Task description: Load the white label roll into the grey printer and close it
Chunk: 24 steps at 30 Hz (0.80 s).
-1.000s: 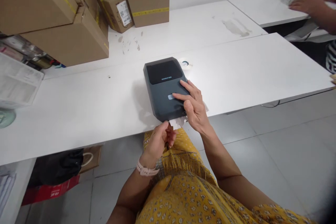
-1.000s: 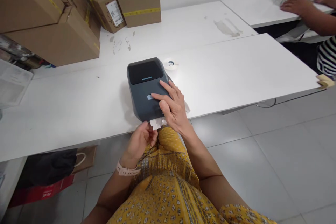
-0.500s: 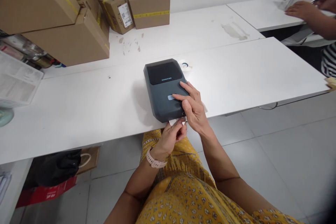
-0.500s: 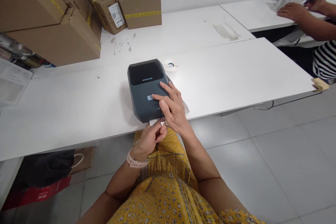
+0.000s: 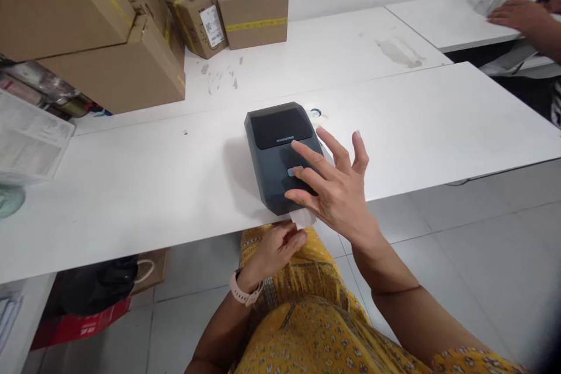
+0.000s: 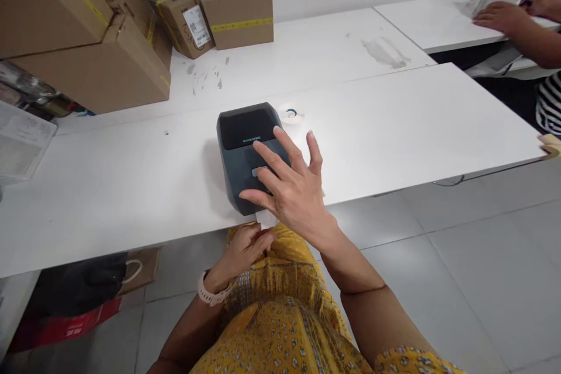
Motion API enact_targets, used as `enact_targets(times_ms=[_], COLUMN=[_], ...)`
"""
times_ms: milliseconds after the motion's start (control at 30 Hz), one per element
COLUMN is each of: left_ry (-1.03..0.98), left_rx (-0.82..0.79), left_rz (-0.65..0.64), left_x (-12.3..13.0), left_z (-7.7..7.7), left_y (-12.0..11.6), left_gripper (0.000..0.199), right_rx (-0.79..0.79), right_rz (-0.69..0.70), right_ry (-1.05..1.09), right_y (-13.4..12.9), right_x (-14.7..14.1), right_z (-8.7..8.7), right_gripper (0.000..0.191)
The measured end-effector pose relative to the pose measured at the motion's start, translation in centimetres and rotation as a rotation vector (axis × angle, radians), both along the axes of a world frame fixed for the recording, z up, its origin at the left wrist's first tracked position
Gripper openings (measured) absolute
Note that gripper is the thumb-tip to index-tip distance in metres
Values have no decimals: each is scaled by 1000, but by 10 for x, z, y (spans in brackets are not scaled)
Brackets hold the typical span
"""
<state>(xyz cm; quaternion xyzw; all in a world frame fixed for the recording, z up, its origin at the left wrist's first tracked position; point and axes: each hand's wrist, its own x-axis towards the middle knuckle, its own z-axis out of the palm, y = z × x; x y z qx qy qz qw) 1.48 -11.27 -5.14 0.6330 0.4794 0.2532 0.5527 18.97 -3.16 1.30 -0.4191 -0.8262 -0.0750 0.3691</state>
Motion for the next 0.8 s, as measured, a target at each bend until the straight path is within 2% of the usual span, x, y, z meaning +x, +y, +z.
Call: enact_targets(times_ms=[67, 133, 233, 267, 300, 333, 400, 467, 600, 700, 800], left_ry=[-8, -24, -36, -42, -48, -55, -74, -98, -130, -181, -298], left_rx=[-4, 65, 396, 506, 579, 610, 569, 494, 447, 497, 606], left_rz=[96, 316, 764, 842, 855, 816, 674, 582, 552, 555, 588], left_x=[-14, -24, -24, -21, -16, -11, 0, 8, 10, 9, 7], left_z=[2, 5, 6, 5, 3, 1, -2, -5, -6, 1, 16], left_y=[-5, -9, -6, -2, 1, 5, 11, 13, 10, 11, 28], left_gripper=[38, 38, 37, 30, 24, 30, 61, 80, 85, 81, 74], right_rx=[62, 50, -66, -106, -137, -159, -197, -247, -356, -359, -291], right_rz=[18, 41, 46, 43, 45, 53, 79, 89, 46, 62, 102], right_ry=[-68, -88, -48, -19, 22, 74, 202, 338, 517, 536, 512], right_y=[2, 3, 1, 0, -2, -4, -10, -17, -32, -35, -22], right_x=[1, 4, 9, 11, 12, 12, 12, 12, 10, 10, 10], right_z=[-2, -6, -15, -19, -22, -27, -37, -48, -59, -47, -21], right_gripper=[39, 36, 34, 36, 37, 38, 38, 41, 54, 61, 67])
